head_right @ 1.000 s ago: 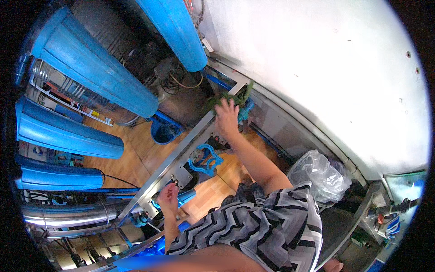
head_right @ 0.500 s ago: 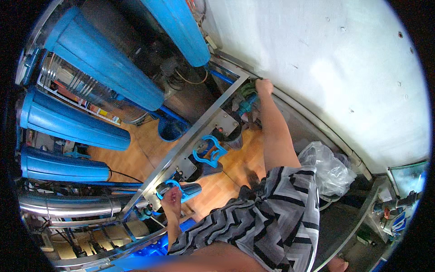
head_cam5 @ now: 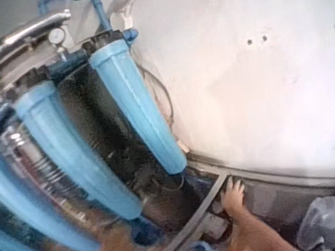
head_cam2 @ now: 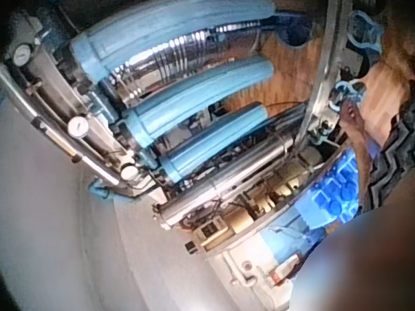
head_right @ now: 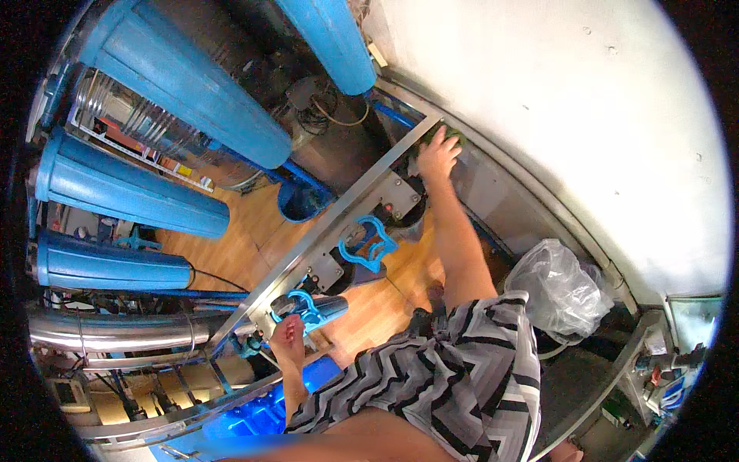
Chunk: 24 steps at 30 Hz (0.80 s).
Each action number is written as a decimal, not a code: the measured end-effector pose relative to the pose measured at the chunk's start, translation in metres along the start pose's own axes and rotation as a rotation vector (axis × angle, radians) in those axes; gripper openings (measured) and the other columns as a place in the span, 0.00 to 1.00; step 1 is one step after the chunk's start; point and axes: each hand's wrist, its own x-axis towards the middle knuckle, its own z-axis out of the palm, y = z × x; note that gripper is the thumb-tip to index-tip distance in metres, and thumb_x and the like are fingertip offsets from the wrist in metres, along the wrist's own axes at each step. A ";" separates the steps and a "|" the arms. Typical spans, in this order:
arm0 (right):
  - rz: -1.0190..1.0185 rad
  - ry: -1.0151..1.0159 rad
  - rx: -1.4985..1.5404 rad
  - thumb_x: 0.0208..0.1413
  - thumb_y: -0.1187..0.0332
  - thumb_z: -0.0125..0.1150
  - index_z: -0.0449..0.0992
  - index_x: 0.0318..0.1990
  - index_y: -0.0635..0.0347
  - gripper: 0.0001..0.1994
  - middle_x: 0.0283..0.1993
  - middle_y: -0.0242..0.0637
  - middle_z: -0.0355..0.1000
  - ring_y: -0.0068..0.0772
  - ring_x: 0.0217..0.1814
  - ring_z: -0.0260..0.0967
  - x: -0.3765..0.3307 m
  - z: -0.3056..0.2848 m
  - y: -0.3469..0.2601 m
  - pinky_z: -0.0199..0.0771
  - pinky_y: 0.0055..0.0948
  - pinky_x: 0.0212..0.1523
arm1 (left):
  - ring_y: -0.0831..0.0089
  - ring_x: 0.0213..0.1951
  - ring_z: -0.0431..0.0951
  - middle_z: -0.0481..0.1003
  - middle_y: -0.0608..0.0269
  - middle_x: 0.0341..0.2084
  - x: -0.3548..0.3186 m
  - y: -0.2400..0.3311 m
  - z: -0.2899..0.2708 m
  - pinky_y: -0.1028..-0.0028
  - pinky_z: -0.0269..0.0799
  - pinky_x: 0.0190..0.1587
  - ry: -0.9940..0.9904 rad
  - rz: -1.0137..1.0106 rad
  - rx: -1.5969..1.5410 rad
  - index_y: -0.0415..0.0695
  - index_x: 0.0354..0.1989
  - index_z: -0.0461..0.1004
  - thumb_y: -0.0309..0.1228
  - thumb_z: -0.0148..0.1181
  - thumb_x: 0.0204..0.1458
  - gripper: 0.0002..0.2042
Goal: The person washes a green cloth under running water at a sink, then uses it to wipe the stainless steel panels, gauges, and blue filter housings of a water purification system. The person moves around the equipment, wiping multiple surfaces and components.
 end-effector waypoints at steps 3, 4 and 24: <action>0.028 -0.043 0.103 0.55 0.51 0.56 0.71 0.54 0.62 0.26 0.46 0.57 0.73 0.56 0.43 0.74 0.062 -0.008 0.038 0.73 0.56 0.44 | 0.73 0.32 0.80 0.80 0.56 0.32 -0.007 -0.009 -0.008 0.75 0.77 0.35 0.018 -0.053 0.007 0.37 0.39 0.78 0.28 0.62 0.53 0.09; 0.173 -0.151 0.397 0.55 0.50 0.55 0.74 0.49 0.63 0.24 0.42 0.56 0.74 0.55 0.41 0.75 0.068 -0.010 0.051 0.74 0.54 0.44 | 0.73 0.32 0.80 0.80 0.55 0.32 -0.011 -0.012 -0.010 0.75 0.76 0.35 0.017 -0.078 0.010 0.37 0.39 0.78 0.28 0.62 0.53 0.09; -0.010 -0.253 -0.070 0.53 0.43 0.53 0.75 0.30 0.62 0.26 0.35 0.52 0.76 0.57 0.42 0.74 -0.087 -0.088 0.004 0.73 0.49 0.42 | 0.75 0.31 0.79 0.79 0.57 0.32 0.017 0.026 0.025 0.77 0.75 0.33 -0.114 0.151 -0.092 0.37 0.40 0.77 0.26 0.61 0.53 0.08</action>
